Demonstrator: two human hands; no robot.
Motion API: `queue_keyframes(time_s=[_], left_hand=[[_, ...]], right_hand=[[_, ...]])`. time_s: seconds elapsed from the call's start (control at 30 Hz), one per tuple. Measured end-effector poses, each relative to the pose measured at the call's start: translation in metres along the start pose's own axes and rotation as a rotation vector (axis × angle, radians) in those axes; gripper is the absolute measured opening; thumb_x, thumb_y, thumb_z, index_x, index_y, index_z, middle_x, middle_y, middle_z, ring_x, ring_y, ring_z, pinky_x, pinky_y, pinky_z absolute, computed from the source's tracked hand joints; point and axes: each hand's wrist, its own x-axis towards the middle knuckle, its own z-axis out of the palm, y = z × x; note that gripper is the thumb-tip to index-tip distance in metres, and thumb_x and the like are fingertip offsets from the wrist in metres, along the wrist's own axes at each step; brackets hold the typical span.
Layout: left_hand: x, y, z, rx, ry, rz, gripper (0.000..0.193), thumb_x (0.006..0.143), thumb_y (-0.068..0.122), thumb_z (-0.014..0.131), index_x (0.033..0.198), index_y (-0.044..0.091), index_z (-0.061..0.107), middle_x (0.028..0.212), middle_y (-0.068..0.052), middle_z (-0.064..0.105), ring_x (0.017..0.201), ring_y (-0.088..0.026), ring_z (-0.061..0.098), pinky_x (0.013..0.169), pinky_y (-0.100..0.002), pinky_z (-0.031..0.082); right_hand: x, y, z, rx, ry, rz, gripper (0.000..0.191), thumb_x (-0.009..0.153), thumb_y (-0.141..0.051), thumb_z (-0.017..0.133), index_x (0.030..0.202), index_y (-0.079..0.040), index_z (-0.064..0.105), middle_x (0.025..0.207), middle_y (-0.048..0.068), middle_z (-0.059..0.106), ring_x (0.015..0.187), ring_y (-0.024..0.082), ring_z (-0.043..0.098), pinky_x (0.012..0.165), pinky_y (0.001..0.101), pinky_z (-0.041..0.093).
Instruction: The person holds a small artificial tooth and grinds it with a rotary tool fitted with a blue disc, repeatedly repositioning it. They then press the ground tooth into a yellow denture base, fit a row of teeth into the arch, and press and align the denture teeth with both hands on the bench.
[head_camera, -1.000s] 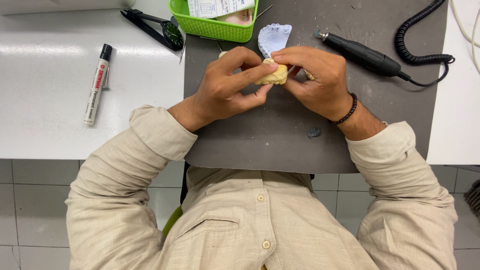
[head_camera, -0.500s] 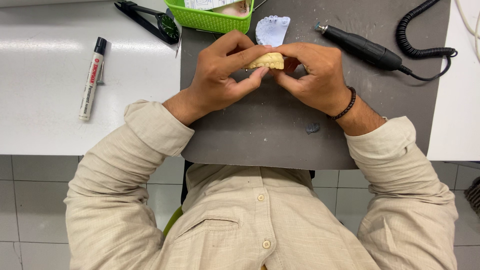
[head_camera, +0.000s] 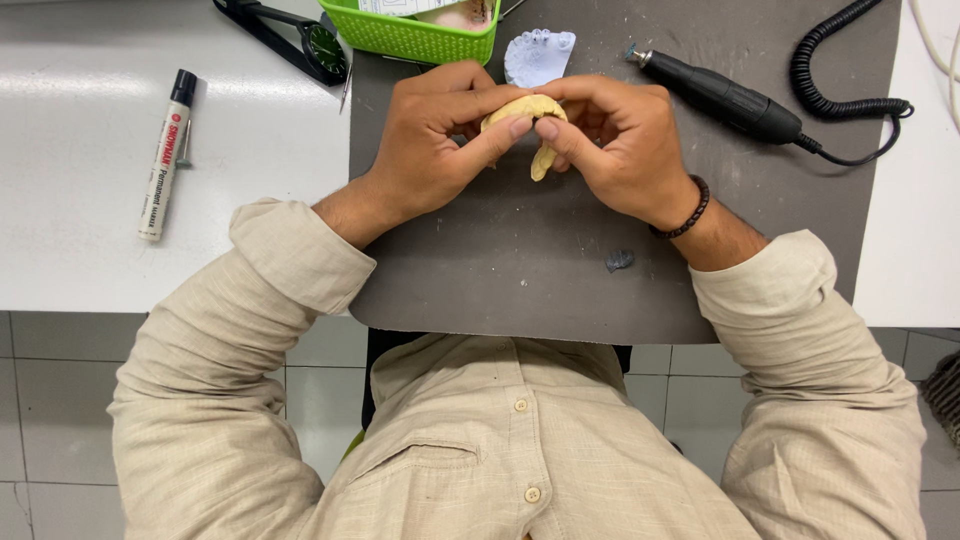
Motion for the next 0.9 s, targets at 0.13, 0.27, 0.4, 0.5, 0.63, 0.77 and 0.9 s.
queue_keyframes(time_s=[0.13,0.27,0.4,0.5,0.63,0.77,0.9], left_hand=[[0.000,-0.001,0.002,0.105,0.057,0.086,0.023,0.106,0.011,0.080,0.126,0.002,0.074,0.096,-0.004,0.068,0.077,-0.010,0.065,0.067,-0.024,0.054],[0.000,0.001,-0.001,0.190,0.039,0.147,0.039,0.101,0.010,0.086,0.135,0.005,0.067,0.107,-0.005,0.065,0.082,-0.013,0.065,0.070,-0.024,0.058],[-0.002,-0.001,-0.003,0.310,0.022,0.236,0.052,0.096,0.008,0.090,0.141,0.011,0.065,0.121,-0.005,0.060,0.089,-0.016,0.064,0.077,-0.026,0.057],[-0.003,-0.004,-0.001,0.337,-0.031,0.255,0.047,0.099,0.004,0.088,0.140,0.013,0.067,0.124,-0.004,0.059,0.093,-0.015,0.066,0.081,-0.025,0.059],[-0.002,-0.006,0.000,0.297,-0.044,0.233,0.042,0.103,0.002,0.084,0.140,0.011,0.067,0.126,-0.005,0.059,0.102,-0.015,0.068,0.085,-0.023,0.062],[-0.001,-0.002,-0.002,0.226,-0.058,0.171,0.038,0.101,0.003,0.085,0.134,0.008,0.068,0.122,-0.007,0.060,0.103,-0.018,0.069,0.089,-0.027,0.062],[0.000,0.001,-0.003,0.201,-0.069,0.144,0.036,0.100,0.002,0.084,0.131,0.006,0.068,0.122,-0.007,0.062,0.104,-0.019,0.069,0.089,-0.027,0.063]], right_hand=[[-0.001,0.002,0.001,0.254,-0.012,0.135,0.022,0.110,-0.014,0.066,0.124,0.003,0.067,0.090,0.008,0.074,0.073,0.010,0.071,0.062,0.0243,0.058],[0.000,0.004,0.001,0.394,0.024,0.309,0.025,0.108,-0.019,0.064,0.119,0.003,0.069,0.082,0.006,0.071,0.065,0.009,0.067,0.057,0.0239,0.057],[-0.001,0.007,-0.002,0.385,0.052,0.385,0.030,0.109,-0.024,0.063,0.113,0.004,0.071,0.079,0.006,0.069,0.061,0.008,0.065,0.051,0.0238,0.055],[-0.002,0.010,-0.003,0.410,0.032,0.373,0.031,0.109,-0.025,0.064,0.110,0.004,0.072,0.075,0.007,0.068,0.058,0.009,0.063,0.048,0.0251,0.054],[-0.002,0.012,-0.001,0.527,0.020,0.415,0.032,0.108,-0.028,0.064,0.106,0.003,0.071,0.076,0.007,0.068,0.055,0.009,0.062,0.047,0.0253,0.054],[0.000,0.011,-0.001,0.556,0.024,0.448,0.036,0.107,-0.032,0.064,0.100,0.003,0.070,0.075,0.008,0.068,0.054,0.011,0.064,0.047,0.0257,0.055],[0.000,0.010,-0.002,0.548,0.014,0.429,0.040,0.109,-0.032,0.065,0.091,0.003,0.067,0.073,0.009,0.067,0.055,0.013,0.066,0.048,0.0272,0.056]])
